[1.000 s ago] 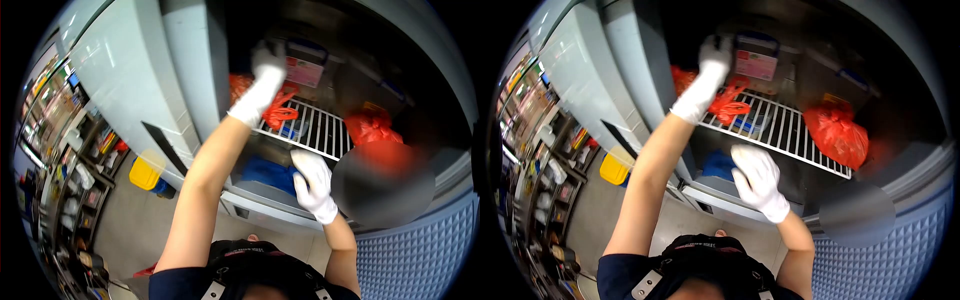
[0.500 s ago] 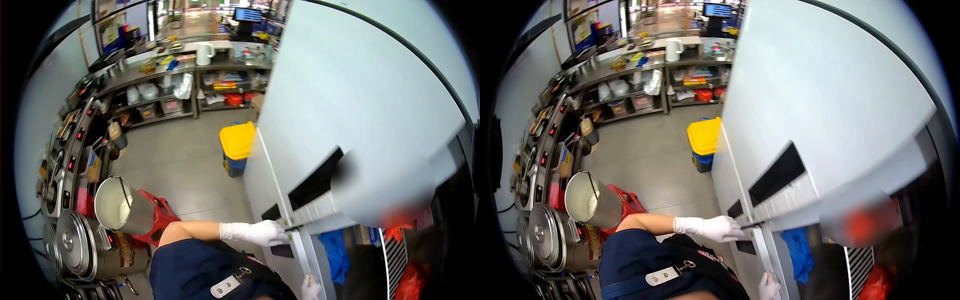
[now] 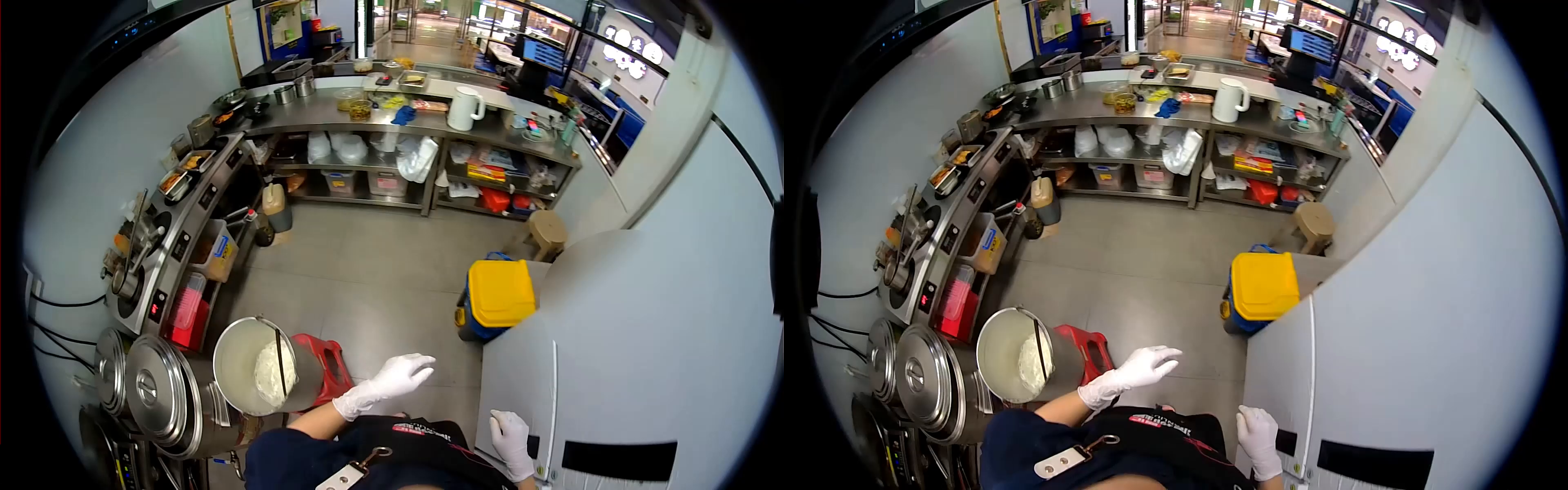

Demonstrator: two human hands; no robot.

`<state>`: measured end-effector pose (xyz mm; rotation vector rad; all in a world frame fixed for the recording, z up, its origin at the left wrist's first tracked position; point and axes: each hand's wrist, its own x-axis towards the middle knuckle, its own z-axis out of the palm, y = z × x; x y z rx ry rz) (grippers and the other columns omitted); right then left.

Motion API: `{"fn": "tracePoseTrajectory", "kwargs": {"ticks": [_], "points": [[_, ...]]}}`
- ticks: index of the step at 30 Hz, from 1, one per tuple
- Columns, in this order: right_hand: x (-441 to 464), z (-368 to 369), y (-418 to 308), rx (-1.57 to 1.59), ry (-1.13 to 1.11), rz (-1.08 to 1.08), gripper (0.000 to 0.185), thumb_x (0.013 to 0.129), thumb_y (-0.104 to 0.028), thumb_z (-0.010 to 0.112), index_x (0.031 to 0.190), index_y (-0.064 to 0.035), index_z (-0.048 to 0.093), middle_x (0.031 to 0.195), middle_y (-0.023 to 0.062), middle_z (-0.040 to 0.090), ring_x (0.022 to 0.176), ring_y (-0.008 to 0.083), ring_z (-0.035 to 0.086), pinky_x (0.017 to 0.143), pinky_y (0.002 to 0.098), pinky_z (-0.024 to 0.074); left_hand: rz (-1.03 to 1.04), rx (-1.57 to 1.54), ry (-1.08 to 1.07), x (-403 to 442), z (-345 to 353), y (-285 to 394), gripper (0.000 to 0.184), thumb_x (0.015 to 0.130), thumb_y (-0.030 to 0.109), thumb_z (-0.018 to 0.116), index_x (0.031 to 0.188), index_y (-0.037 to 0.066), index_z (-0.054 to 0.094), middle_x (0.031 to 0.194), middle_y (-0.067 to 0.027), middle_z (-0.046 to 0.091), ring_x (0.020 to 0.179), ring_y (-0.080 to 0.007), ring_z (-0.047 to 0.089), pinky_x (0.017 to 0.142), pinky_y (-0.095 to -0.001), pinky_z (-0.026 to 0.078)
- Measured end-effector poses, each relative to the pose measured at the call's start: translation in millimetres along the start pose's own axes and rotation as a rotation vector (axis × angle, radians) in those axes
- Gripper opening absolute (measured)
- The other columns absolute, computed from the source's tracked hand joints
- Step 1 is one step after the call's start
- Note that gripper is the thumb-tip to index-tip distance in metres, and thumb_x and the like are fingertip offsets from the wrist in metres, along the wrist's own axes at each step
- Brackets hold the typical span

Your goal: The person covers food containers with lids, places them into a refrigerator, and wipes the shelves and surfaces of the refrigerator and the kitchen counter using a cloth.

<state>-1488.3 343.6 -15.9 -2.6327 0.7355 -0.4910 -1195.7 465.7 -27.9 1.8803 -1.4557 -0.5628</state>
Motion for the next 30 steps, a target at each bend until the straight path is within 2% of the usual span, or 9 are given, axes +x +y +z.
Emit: {"fn": "tracePoseTrajectory", "kwargs": {"ticks": [5, 6, 9, 11, 15, 18, 22, 26, 30], "points": [[110, 31, 21, 0.05, -0.098, -0.127, 0.011, 0.078, -0.009, 0.063, 0.087, -0.005, 0.064, 0.077, 0.0107, 0.064, 0.071, 0.0293, 0.061, 0.065, 0.0381, 0.0494, -0.306, -0.13, 0.207, 28, -40, -61, 0.033, 0.089, 0.029, 0.053, 0.112, 0.006, 0.061, 0.107, -0.0158, 0.063, 0.097, -0.0336, 0.06, 0.085, -0.0392, 0.048], [133, 37, 29, 0.052, -0.103, -0.154, 0.013, 0.079, -0.014, 0.062, 0.089, -0.0059, 0.063, 0.075, 0.0098, 0.063, 0.069, 0.0282, 0.061, 0.064, 0.0389, 0.0486, -0.343, -0.211, 0.28, 36, -45, -74, 0.031, 0.088, 0.027, 0.055, 0.11, 0.006, 0.063, 0.106, -0.0168, 0.064, 0.097, -0.0332, 0.061, 0.085, -0.0378, 0.048], [212, 52, 46, 0.077, -0.083, -0.2, 0.012, 0.078, -0.013, 0.063, 0.089, -0.006, 0.063, 0.074, 0.0095, 0.062, 0.069, 0.0277, 0.061, 0.064, 0.0387, 0.0486, -0.485, -0.26, 0.407, 68, -65, -115, 0.029, 0.088, 0.024, 0.057, 0.107, 0.004, 0.064, 0.105, -0.018, 0.064, 0.096, -0.0325, 0.063, 0.084, -0.0361, 0.049], [270, 66, 54, 0.079, -0.109, -0.233, 0.012, 0.078, -0.012, 0.063, 0.088, -0.0058, 0.063, 0.074, 0.0099, 0.062, 0.07, 0.0279, 0.061, 0.064, 0.0383, 0.0486, -0.498, -0.258, 0.532, 92, -85, -136, 0.028, 0.087, 0.021, 0.058, 0.107, 0.002, 0.064, 0.103, -0.0189, 0.065, 0.093, -0.0312, 0.064, 0.082, -0.0349, 0.05], [392, 98, 47, 0.161, -0.133, -0.385, 0.013, 0.078, -0.012, 0.063, 0.088, -0.0049, 0.064, 0.075, 0.0105, 0.063, 0.07, 0.0284, 0.061, 0.065, 0.0371, 0.049, -0.574, -0.318, 0.71, 142, -139, -165, 0.026, 0.088, 0.016, 0.057, 0.108, 0.0, 0.063, 0.095, -0.0168, 0.067, 0.084, -0.022, 0.066, 0.077, -0.0306, 0.05], [476, 118, 32, 0.139, -0.183, -0.621, 0.014, 0.079, -0.017, 0.062, 0.087, -0.0049, 0.063, 0.075, 0.0086, 0.061, 0.071, 0.0257, 0.06, 0.064, 0.0356, 0.048, -0.651, -0.34, 0.762, 170, -175, -187, 0.025, 0.089, 0.015, 0.056, 0.108, 0.0, 0.063, 0.09, -0.0129, 0.068, 0.08, -0.0165, 0.065, 0.075, -0.0287, 0.05], [560, 137, 9, 0.206, -0.212, -0.709, 0.015, 0.079, -0.018, 0.061, 0.086, -0.005, 0.063, 0.074, 0.0094, 0.061, 0.07, 0.0254, 0.06, 0.064, 0.0357, 0.0481, -0.715, -0.436, 0.75, 201, -204, -248, 0.025, 0.09, 0.015, 0.055, 0.109, -0.001, 0.063, 0.088, -0.0099, 0.067, 0.08, -0.0142, 0.064, 0.074, -0.0277, 0.049], [604, 166, 24, 0.136, -0.211, -0.496, 0.015, 0.08, -0.02, 0.061, 0.085, -0.0069, 0.063, 0.072, 0.0104, 0.06, 0.071, 0.0277, 0.06, 0.065, 0.0387, 0.0478, -0.717, -0.455, 0.686, 258, -237, -316, 0.024, 0.092, 0.015, 0.054, 0.109, 0.001, 0.063, 0.079, -0.0043, 0.066, 0.075, -0.01, 0.059, 0.069, -0.0246, 0.047], [626, 196, 28, 0.074, -0.212, -0.151, 0.016, 0.081, -0.019, 0.061, 0.087, -0.0049, 0.064, 0.078, 0.0133, 0.063, 0.075, 0.032, 0.061, 0.067, 0.0411, 0.0487, -0.522, -0.392, 0.575, 324, -301, -365, 0.026, 0.091, 0.016, 0.055, 0.11, 0.0, 0.062, 0.086, -0.0068, 0.067, 0.08, -0.0127, 0.062, 0.073, -0.0267, 0.049]]}}
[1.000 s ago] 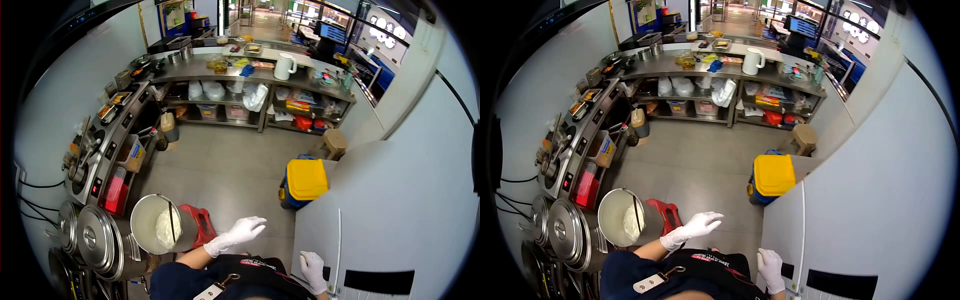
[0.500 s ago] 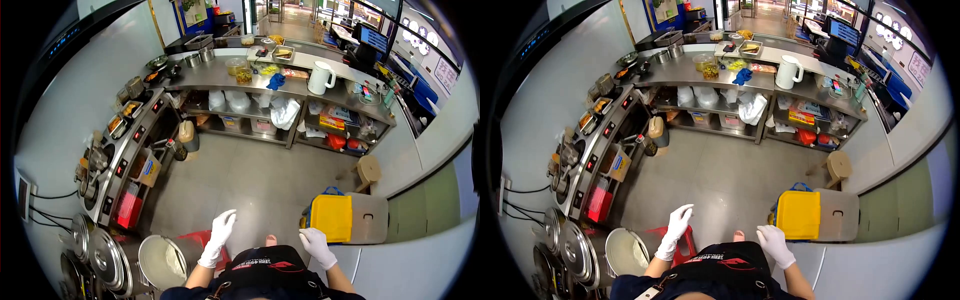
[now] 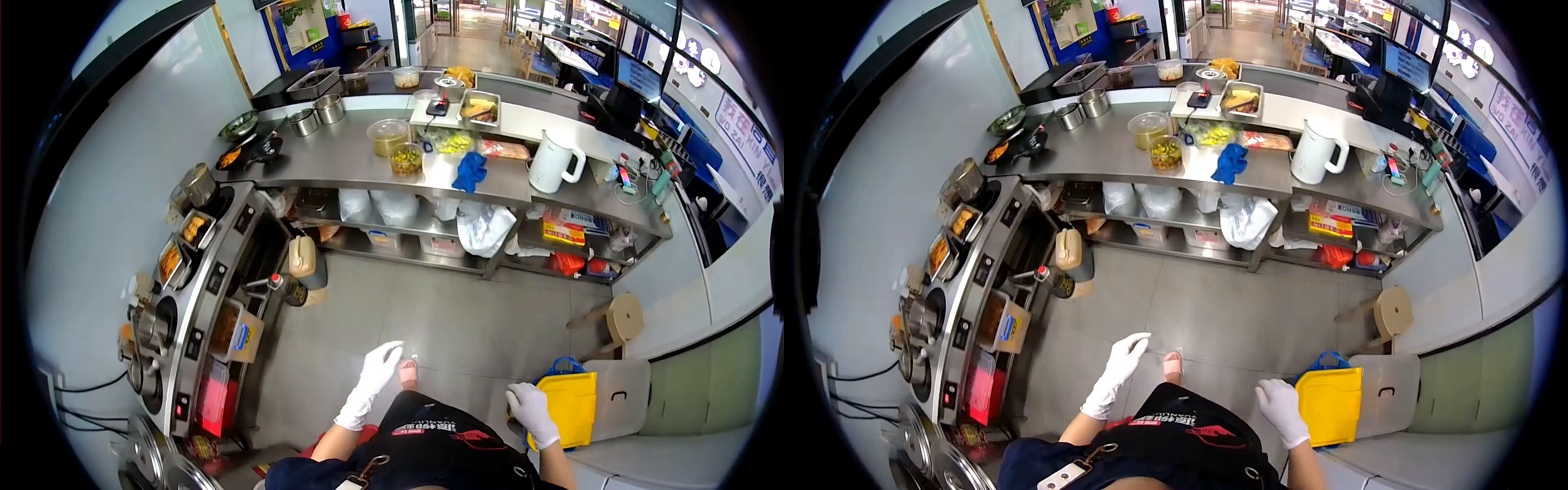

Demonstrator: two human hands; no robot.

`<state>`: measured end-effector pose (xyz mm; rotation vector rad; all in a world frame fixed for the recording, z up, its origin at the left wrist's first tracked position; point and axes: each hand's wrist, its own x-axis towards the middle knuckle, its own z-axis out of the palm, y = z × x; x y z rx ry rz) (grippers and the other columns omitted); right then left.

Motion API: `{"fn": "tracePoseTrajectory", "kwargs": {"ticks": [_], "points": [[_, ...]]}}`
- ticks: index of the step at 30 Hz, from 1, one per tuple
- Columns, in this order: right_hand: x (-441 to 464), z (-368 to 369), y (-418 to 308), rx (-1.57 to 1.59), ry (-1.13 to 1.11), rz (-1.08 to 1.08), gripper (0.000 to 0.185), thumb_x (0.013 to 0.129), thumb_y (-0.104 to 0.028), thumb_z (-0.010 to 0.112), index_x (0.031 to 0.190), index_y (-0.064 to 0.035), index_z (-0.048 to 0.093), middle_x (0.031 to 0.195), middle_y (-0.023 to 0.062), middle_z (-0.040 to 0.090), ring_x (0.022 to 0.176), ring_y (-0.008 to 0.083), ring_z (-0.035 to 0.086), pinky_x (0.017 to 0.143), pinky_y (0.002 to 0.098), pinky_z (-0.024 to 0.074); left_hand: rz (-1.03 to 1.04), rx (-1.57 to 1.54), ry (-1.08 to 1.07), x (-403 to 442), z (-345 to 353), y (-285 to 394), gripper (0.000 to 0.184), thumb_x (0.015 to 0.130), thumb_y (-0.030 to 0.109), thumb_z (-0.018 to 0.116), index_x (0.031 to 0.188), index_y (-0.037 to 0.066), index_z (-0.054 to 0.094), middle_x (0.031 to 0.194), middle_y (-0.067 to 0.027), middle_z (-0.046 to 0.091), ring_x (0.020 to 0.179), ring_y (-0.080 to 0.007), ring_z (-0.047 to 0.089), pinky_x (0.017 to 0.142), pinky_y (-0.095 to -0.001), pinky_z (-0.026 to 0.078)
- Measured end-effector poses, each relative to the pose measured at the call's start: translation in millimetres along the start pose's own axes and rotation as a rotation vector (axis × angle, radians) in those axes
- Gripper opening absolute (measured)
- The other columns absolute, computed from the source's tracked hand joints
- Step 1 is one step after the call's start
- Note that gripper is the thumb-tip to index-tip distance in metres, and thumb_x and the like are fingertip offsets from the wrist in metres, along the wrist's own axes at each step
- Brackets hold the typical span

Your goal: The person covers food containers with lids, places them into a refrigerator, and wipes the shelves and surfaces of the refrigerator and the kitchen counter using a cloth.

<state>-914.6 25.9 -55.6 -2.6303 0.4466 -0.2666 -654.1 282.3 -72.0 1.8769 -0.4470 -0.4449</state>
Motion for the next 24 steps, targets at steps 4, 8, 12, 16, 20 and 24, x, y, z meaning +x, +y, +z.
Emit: {"fn": "tracePoseTrajectory", "kwargs": {"ticks": [4, 8, 12, 16, 20, 24], "points": [[66, 20, -19, -0.021, -0.028, 0.13, 0.018, 0.083, -0.021, 0.059, 0.087, -0.0049, 0.065, 0.08, 0.0142, 0.064, 0.077, 0.0328, 0.062, 0.068, 0.0421, 0.0488, 0.048, 0.072, -0.042, 78, -49, 33, 0.027, 0.091, 0.015, 0.055, 0.112, -0.001, 0.06, 0.09, -0.0084, 0.067, 0.081, -0.0133, 0.062, 0.075, -0.0269, 0.049], [171, 30, -45, -0.048, -0.086, 0.025, 0.018, 0.083, -0.022, 0.059, 0.087, -0.0052, 0.065, 0.081, 0.0138, 0.064, 0.078, 0.0322, 0.062, 0.069, 0.0415, 0.0493, 0.089, 0.068, 0.019, 152, -87, 10, 0.027, 0.092, 0.014, 0.054, 0.113, 0.0, 0.06, 0.089, -0.0077, 0.067, 0.08, -0.0125, 0.062, 0.076, -0.0259, 0.048], [268, 34, -59, 0.068, -0.102, -0.023, 0.02, 0.084, -0.023, 0.059, 0.09, -0.005, 0.066, 0.086, 0.0145, 0.065, 0.081, 0.0328, 0.062, 0.072, 0.0403, 0.0502, -0.077, -0.126, 0.006, 202, -116, 22, 0.026, 0.092, 0.015, 0.054, 0.112, 0.001, 0.062, 0.09, -0.0085, 0.067, 0.083, -0.0127, 0.062, 0.077, -0.0259, 0.048], [369, 36, -55, 0.217, -0.134, -0.016, 0.022, 0.086, -0.021, 0.058, 0.097, -0.0034, 0.066, 0.094, 0.0149, 0.066, 0.086, 0.0294, 0.064, 0.077, 0.0358, 0.0505, -0.101, -0.157, 0.03, 259, -134, 3, 0.024, 0.093, 0.014, 0.052, 0.112, 0.0, 0.062, 0.081, -0.0036, 0.065, 0.076, -0.0093, 0.058, 0.074, -0.0242, 0.047], [489, 41, -36, 0.814, -0.191, 0.217, 0.023, 0.092, -0.019, 0.056, 0.102, 0.0001, 0.064, 0.089, 0.0049, 0.067, 0.082, 0.0103, 0.06, 0.075, 0.0247, 0.0485, -0.143, -0.19, 0.134, 331, -162, -11, 0.023, 0.094, 0.015, 0.053, 0.11, 0.001, 0.063, 0.077, -0.0023, 0.063, 0.073, -0.0084, 0.057, 0.073, -0.0234, 0.047], [635, 30, -44, 1.039, -0.029, 0.285, 0.023, 0.094, -0.015, 0.05, 0.101, 0.0025, 0.064, 0.082, 0.0031, 0.066, 0.071, 0.0092, 0.057, 0.068, 0.0238, 0.0471, -0.192, -0.226, 0.241, 401, -194, -4, 0.023, 0.094, 0.016, 0.053, 0.11, 0.001, 0.062, 0.077, -0.0015, 0.061, 0.073, -0.0076, 0.056, 0.071, -0.0218, 0.047]]}}
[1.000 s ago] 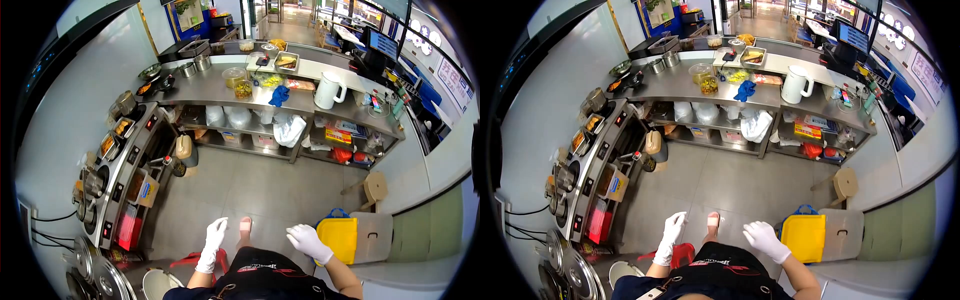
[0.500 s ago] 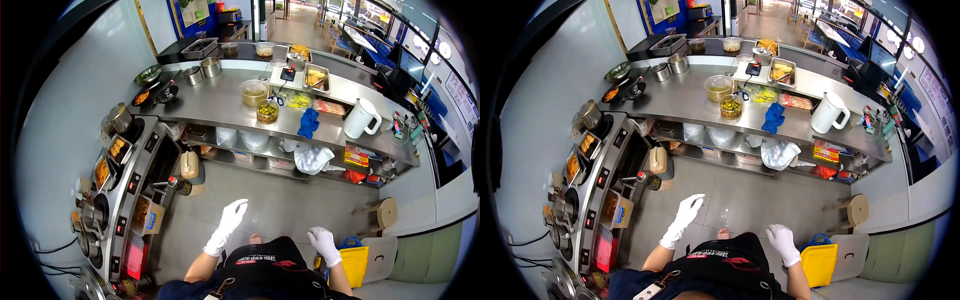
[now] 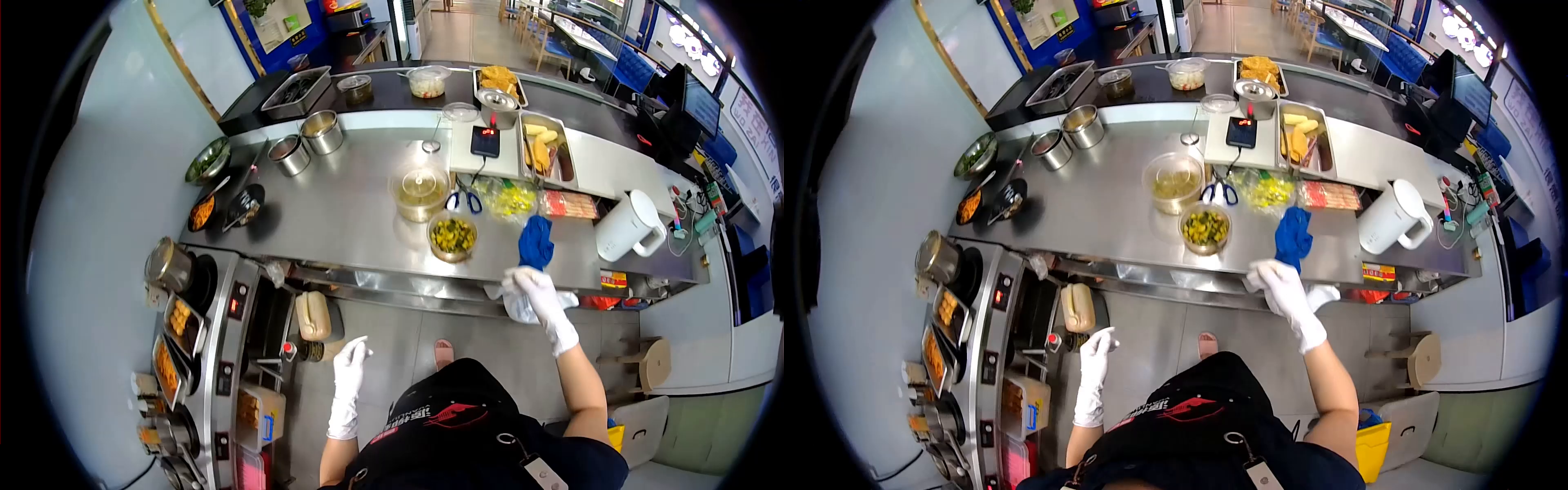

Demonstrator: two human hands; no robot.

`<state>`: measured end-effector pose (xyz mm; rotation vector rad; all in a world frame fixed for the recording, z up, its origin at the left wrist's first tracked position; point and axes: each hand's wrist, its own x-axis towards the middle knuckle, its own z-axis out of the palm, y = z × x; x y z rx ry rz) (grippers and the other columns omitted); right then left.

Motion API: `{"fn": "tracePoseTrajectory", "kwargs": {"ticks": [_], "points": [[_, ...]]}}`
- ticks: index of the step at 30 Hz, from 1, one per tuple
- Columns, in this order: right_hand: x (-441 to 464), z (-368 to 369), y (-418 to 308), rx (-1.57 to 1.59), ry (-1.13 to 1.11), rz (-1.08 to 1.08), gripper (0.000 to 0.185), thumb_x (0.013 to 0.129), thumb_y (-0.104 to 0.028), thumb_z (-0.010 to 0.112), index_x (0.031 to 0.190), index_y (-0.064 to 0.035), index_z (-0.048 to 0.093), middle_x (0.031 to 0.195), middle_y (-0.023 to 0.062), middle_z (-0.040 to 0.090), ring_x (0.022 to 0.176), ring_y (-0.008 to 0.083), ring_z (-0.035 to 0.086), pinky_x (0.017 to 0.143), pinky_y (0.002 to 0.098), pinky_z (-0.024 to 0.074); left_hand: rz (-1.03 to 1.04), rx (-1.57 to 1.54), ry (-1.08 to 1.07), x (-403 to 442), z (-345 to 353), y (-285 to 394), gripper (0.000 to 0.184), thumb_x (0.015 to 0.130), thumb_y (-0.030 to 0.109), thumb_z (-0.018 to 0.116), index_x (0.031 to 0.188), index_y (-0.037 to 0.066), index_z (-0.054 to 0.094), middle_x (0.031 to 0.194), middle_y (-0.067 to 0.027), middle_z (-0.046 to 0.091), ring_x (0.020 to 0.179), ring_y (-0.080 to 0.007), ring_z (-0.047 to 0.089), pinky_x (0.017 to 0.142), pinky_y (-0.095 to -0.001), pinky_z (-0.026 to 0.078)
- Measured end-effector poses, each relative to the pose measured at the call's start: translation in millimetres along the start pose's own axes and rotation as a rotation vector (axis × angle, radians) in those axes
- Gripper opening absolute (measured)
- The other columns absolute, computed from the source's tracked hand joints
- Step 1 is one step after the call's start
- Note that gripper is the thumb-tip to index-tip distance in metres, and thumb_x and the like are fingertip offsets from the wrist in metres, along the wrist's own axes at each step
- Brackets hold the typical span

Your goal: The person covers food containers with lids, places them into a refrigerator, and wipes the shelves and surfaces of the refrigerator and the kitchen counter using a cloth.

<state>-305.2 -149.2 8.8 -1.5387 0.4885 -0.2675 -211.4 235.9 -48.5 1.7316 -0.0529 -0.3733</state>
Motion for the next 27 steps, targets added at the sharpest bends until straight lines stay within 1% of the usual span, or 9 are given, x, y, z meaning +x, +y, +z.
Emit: {"fn": "tracePoseTrajectory", "kwargs": {"ticks": [1, 3, 5, 7, 9, 13, 18, 24, 27], "points": [[34, 8, -17, 0.136, 0.032, 0.001, 0.023, 0.094, -0.015, 0.05, 0.1, 0.0022, 0.064, 0.081, 0.0028, 0.066, 0.068, 0.009, 0.056, 0.065, 0.0237, 0.0462, -0.016, -0.01, 0.026, 18, -2, 8, 0.023, 0.094, 0.015, 0.053, 0.11, 0.0, 0.062, 0.078, -0.0014, 0.061, 0.073, -0.0074, 0.056, 0.072, -0.0211, 0.047], [118, 11, -20, -0.049, -0.007, -0.16, 0.021, 0.093, -0.014, 0.051, 0.097, 0.0007, 0.065, 0.078, 0.0032, 0.065, 0.068, 0.0092, 0.057, 0.062, 0.0244, 0.0456, 0.018, -0.004, 0.052, 52, -9, 13, 0.023, 0.095, 0.015, 0.052, 0.109, 0.0, 0.062, 0.077, -0.0004, 0.061, 0.072, -0.0072, 0.056, 0.071, -0.0216, 0.048], [188, 28, -40, -0.359, 0.168, -0.384, 0.02, 0.089, -0.017, 0.054, 0.096, -0.003, 0.066, 0.077, 0.0087, 0.066, 0.07, 0.0169, 0.063, 0.063, 0.0294, 0.0478, -0.017, -0.045, 0.068, 82, -10, 16, 0.023, 0.095, 0.017, 0.052, 0.108, 0.0, 0.062, 0.076, 0.0002, 0.061, 0.072, -0.0071, 0.056, 0.071, -0.022, 0.048], [267, 40, -37, -0.687, 0.412, -0.431, 0.018, 0.085, -0.019, 0.057, 0.093, -0.006, 0.066, 0.078, 0.0141, 0.066, 0.075, 0.0277, 0.065, 0.066, 0.0366, 0.049, -0.06, -0.064, 0.063, 113, -9, 14, 0.023, 0.095, 0.017, 0.052, 0.106, 0.0, 0.063, 0.075, 0.0002, 0.062, 0.071, -0.0072, 0.056, 0.071, -0.0223, 0.047], [335, 49, -38, -0.721, 0.508, -0.559, 0.015, 0.082, -0.02, 0.058, 0.088, -0.0083, 0.066, 0.082, 0.0161, 0.065, 0.079, 0.0334, 0.063, 0.069, 0.0408, 0.049, -0.095, -0.079, 0.04, 146, -8, 11, 0.023, 0.095, 0.018, 0.053, 0.105, 0.0, 0.064, 0.075, 0.0001, 0.062, 0.071, -0.0075, 0.057, 0.071, -0.0223, 0.047], [434, 61, -37, -1.186, 0.586, -0.521, 0.018, 0.077, -0.017, 0.058, 0.091, -0.0083, 0.064, 0.083, 0.0116, 0.062, 0.084, 0.0299, 0.06, 0.07, 0.0407, 0.0493, -0.127, -0.085, -0.059, 224, -9, 10, 0.022, 0.094, 0.017, 0.053, 0.106, 0.001, 0.063, 0.075, -0.0005, 0.062, 0.071, -0.0078, 0.056, 0.071, -0.0228, 0.048], [533, 71, -22, -1.573, 0.708, -0.388, 0.033, 0.076, -0.016, 0.059, 0.107, -0.0079, 0.057, 0.1, 0.0104, 0.057, 0.094, 0.0255, 0.054, 0.076, 0.0371, 0.0456, -0.165, -0.007, -0.106, 317, -26, 50, 0.022, 0.095, 0.015, 0.052, 0.107, 0.001, 0.063, 0.076, -0.0005, 0.062, 0.07, -0.008, 0.056, 0.07, -0.0233, 0.047], [595, 78, -5, -1.704, 0.684, -0.266, 0.02, 0.079, -0.011, 0.055, 0.098, -0.0071, 0.059, 0.096, 0.0091, 0.058, 0.09, 0.0248, 0.055, 0.076, 0.0376, 0.045, -0.094, 0.01, -0.126, 396, -59, 66, 0.023, 0.094, 0.015, 0.053, 0.108, -0.001, 0.062, 0.077, -0.0003, 0.062, 0.071, -0.0061, 0.053, 0.068, -0.0221, 0.045], [602, 76, -3, -1.773, 0.596, -0.28, 0.015, 0.08, -0.012, 0.053, 0.092, -0.0077, 0.059, 0.091, 0.0082, 0.058, 0.085, 0.0238, 0.055, 0.072, 0.0365, 0.0452, -0.168, 0.018, -0.114, 422, -64, 63, 0.023, 0.094, 0.015, 0.054, 0.108, -0.001, 0.062, 0.076, 0.0003, 0.061, 0.07, -0.006, 0.053, 0.068, -0.0217, 0.044]]}}
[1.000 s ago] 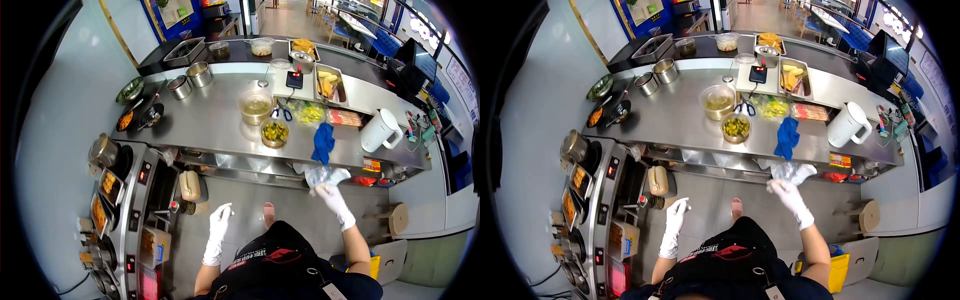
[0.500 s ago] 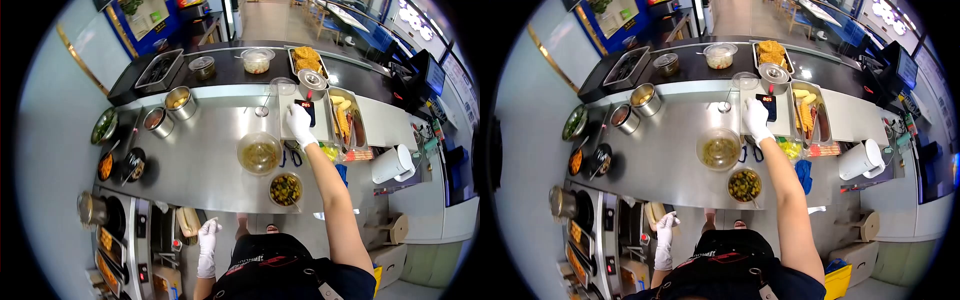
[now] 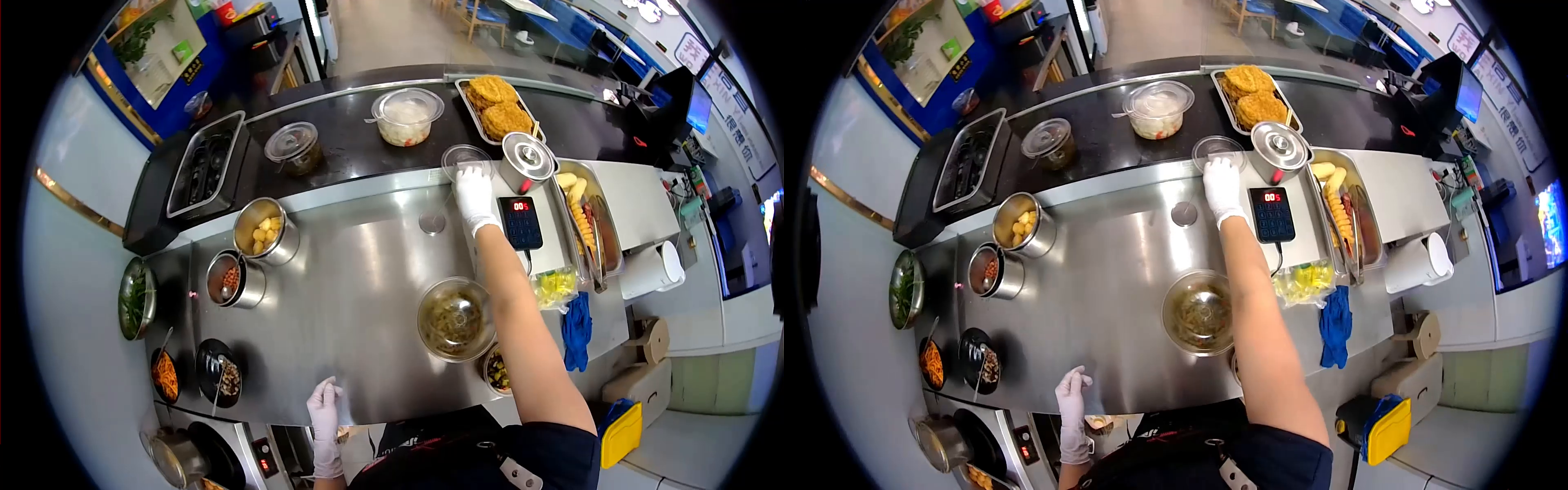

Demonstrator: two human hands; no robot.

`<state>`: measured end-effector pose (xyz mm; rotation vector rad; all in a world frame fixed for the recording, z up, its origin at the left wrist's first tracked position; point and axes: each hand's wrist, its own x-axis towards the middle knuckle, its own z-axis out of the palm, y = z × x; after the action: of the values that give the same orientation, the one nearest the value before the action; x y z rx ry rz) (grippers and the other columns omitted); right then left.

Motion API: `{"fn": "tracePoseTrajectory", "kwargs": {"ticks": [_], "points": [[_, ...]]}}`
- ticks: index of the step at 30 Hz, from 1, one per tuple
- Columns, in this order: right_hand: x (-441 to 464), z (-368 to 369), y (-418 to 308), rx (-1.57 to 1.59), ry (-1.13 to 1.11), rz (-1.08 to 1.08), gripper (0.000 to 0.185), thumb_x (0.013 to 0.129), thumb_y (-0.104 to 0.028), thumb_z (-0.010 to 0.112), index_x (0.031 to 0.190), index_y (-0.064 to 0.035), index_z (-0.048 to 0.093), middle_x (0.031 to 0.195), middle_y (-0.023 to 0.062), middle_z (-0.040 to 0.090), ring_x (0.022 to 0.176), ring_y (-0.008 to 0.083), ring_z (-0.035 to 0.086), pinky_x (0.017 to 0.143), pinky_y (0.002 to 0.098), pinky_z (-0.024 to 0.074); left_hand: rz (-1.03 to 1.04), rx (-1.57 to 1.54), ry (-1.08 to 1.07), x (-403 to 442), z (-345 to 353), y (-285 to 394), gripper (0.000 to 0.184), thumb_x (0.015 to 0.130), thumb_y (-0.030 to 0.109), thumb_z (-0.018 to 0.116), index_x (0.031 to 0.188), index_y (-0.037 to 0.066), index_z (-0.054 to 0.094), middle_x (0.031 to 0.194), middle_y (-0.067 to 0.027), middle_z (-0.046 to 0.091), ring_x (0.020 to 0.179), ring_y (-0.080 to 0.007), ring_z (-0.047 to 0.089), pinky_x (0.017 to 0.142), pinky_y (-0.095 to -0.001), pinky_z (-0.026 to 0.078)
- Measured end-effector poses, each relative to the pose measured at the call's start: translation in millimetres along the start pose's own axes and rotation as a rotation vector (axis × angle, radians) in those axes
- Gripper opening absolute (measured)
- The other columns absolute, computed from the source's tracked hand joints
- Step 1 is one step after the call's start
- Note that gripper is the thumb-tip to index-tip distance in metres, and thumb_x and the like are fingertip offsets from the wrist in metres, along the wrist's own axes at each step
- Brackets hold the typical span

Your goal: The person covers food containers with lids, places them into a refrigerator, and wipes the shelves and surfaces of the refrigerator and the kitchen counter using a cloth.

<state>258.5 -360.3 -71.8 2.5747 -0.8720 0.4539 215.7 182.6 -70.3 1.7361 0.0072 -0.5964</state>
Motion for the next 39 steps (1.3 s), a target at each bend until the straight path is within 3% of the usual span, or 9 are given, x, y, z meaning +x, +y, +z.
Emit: {"fn": "tracePoseTrajectory", "kwargs": {"ticks": [8, 9, 12, 18, 22, 31, 34, 36, 39], "points": [[26, -67, 61, -0.007, 0.426, -0.034, 0.012, 0.078, -0.012, 0.051, 0.089, -0.0071, 0.055, 0.088, 0.0099, 0.055, 0.087, 0.0258, 0.056, 0.067, 0.0376, 0.048, 0.076, 0.102, -0.129, 28, 26, 20, 0.026, 0.095, 0.015, 0.049, 0.107, -0.004, 0.061, 0.075, -0.0023, 0.063, 0.07, -0.0085, 0.055, 0.067, -0.0222, 0.044], [14, -94, 67, 0.075, 0.321, 0.043, 0.012, 0.077, -0.011, 0.052, 0.088, -0.0078, 0.054, 0.087, 0.0109, 0.055, 0.083, 0.0274, 0.057, 0.066, 0.0387, 0.0484, 0.051, 0.124, -0.127, 23, 34, 29, 0.026, 0.095, 0.016, 0.048, 0.108, -0.004, 0.061, 0.075, -0.0023, 0.063, 0.07, -0.0087, 0.055, 0.067, -0.0223, 0.045], [-39, -150, 100, 0.468, 0.627, 0.139, 0.008, 0.079, -0.013, 0.06, 0.078, -0.0054, 0.059, 0.072, 0.0108, 0.059, 0.071, 0.0314, 0.059, 0.062, 0.0368, 0.048, 0.044, 0.068, -0.185, 16, 50, 18, 0.027, 0.096, 0.017, 0.048, 0.108, -0.004, 0.061, 0.076, -0.0022, 0.063, 0.07, -0.0087, 0.055, 0.067, -0.0226, 0.046], [-234, -209, 157, 1.353, -0.239, 0.724, 0.013, 0.088, -0.015, 0.062, 0.088, -0.0027, 0.065, 0.069, -0.0015, 0.059, 0.061, 0.0048, 0.052, 0.054, 0.0247, 0.0433, -0.027, 0.402, -0.643, -24, 111, 10, 0.027, 0.095, 0.017, 0.048, 0.108, -0.002, 0.063, 0.079, -0.0044, 0.065, 0.076, -0.0107, 0.059, 0.073, -0.0242, 0.047], [-340, -191, 155, 1.559, -0.594, 0.895, 0.01, 0.088, -0.012, 0.061, 0.089, -0.0039, 0.066, 0.068, -0.0026, 0.06, 0.057, 0.003, 0.051, 0.05, 0.0199, 0.042, -0.205, 0.234, -0.802, -57, 168, -12, 0.034, 0.095, 0.02, 0.05, 0.121, -0.001, 0.054, 0.09, -0.007, 0.063, 0.079, -0.0121, 0.059, 0.072, -0.0245, 0.047], [-383, -153, 103, 1.48, -0.633, 0.758, 0.02, 0.081, -0.018, 0.064, 0.085, 0.0017, 0.066, 0.072, 0.0131, 0.064, 0.066, 0.0218, 0.062, 0.065, 0.0337, 0.0487, -0.15, 0.139, -0.546, -93, 250, -30, 0.04, 0.089, 0.008, 0.057, 0.126, -0.002, 0.048, 0.093, -0.0065, 0.062, 0.064, -0.0096, 0.058, 0.052, -0.0209, 0.046], [-379, -154, 119, 1.101, -0.376, 0.439, 0.025, 0.078, -0.025, 0.068, 0.084, -0.0011, 0.066, 0.073, 0.0139, 0.063, 0.069, 0.0292, 0.062, 0.066, 0.0365, 0.0493, -0.152, 0.096, -0.535, -93, 250, -32, 0.036, 0.089, 0.007, 0.056, 0.124, -0.002, 0.051, 0.09, -0.0049, 0.063, 0.062, -0.0084, 0.057, 0.052, -0.0206, 0.045], [-379, -138, 150, 0.598, -0.106, 0.44, 0.036, 0.075, -0.028, 0.069, 0.102, -0.0045, 0.061, 0.09, 0.0136, 0.059, 0.08, 0.0311, 0.058, 0.07, 0.0402, 0.0483, -0.121, 0.093, -0.543, -93, 249, -31, 0.034, 0.089, 0.006, 0.055, 0.122, -0.001, 0.053, 0.086, -0.0052, 0.063, 0.064, -0.0083, 0.057, 0.054, -0.0203, 0.045], [-386, -96, 194, 0.332, -0.265, 0.553, 0.034, 0.073, -0.02, 0.069, 0.103, -0.0049, 0.061, 0.099, 0.0138, 0.059, 0.091, 0.032, 0.057, 0.075, 0.0387, 0.0486, -0.087, 0.076, -0.549, -88, 241, -38, 0.032, 0.09, 0.006, 0.055, 0.122, -0.001, 0.054, 0.085, -0.0056, 0.064, 0.065, -0.008, 0.057, 0.055, -0.0198, 0.044]]}}
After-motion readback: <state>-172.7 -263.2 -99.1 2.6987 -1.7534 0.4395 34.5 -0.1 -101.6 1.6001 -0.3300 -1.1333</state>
